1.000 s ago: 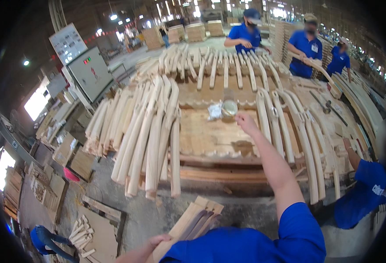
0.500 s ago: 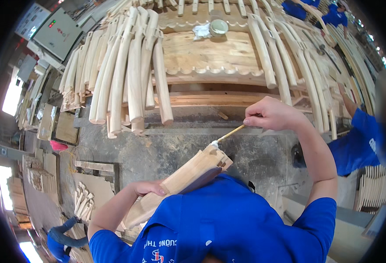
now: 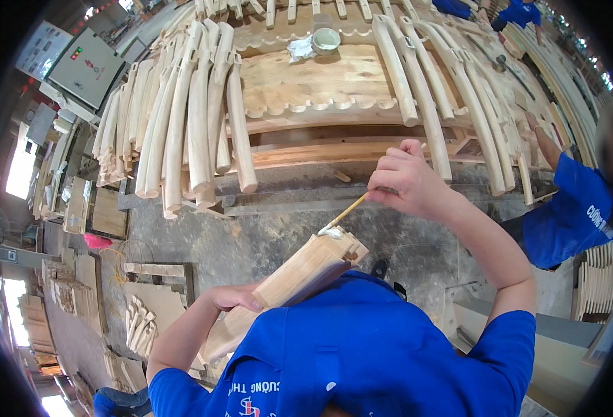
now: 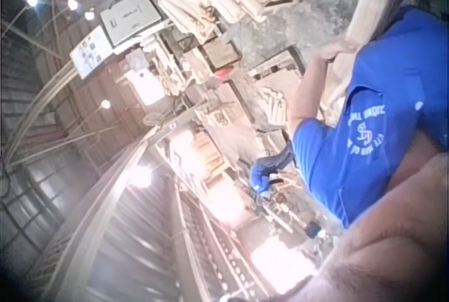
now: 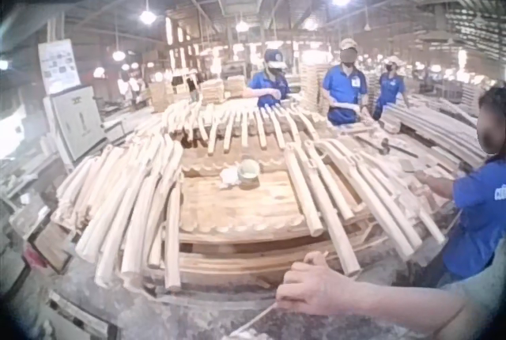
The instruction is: The person repeatedly picks up long wooden chair legs, applies glue to the ends using a small brush, and places them back on the workbench. The person continues this process for multiple pieces in a factory setting.
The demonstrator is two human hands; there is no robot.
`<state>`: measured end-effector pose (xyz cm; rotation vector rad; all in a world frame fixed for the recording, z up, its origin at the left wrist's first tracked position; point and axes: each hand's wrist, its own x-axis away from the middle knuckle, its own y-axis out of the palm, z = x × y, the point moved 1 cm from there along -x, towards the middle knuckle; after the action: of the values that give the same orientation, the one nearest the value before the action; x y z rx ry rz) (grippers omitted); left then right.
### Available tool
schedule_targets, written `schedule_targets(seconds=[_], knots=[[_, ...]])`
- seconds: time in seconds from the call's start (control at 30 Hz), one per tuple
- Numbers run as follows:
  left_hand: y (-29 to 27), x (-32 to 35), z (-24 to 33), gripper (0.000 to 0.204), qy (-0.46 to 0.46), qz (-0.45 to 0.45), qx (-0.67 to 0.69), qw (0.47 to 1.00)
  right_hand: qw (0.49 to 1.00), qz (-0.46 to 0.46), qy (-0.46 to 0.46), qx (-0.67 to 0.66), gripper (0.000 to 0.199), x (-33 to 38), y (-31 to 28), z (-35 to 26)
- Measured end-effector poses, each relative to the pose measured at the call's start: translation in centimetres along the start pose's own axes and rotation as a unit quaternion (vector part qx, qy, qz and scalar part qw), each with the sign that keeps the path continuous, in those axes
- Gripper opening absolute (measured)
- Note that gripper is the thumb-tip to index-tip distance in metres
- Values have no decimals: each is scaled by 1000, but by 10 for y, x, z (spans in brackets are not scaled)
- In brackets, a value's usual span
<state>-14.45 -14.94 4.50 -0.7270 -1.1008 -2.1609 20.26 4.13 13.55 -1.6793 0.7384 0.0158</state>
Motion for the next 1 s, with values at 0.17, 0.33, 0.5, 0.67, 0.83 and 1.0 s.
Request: schedule_targets(seconds=[0.17, 0.33, 0.5, 0.67, 0.83, 1.0], knots=[[14, -15, 5, 106, -9, -3, -7, 1000, 1000, 19, -20, 0, 20, 18, -4, 15], [32, -23, 7, 108, 13, -21, 13, 1000, 997, 0, -70, -16, 22, 25, -12, 28], [31, -32, 8, 108, -1, -21, 23, 1000, 995, -16, -89, -41, 21, 31, -17, 40], [35, -33, 7, 109, -18, 11, 48, 999, 994, -43, -78, -63, 25, 39, -14, 48], [36, -36, 5, 110, -28, 16, 51, 998, 990, -88, -76, -78, 19, 44, -20, 50], [24, -37, 3, 112, -33, 1, 80, 996, 982, -122, -54, -131, 18, 43, -31, 55]])
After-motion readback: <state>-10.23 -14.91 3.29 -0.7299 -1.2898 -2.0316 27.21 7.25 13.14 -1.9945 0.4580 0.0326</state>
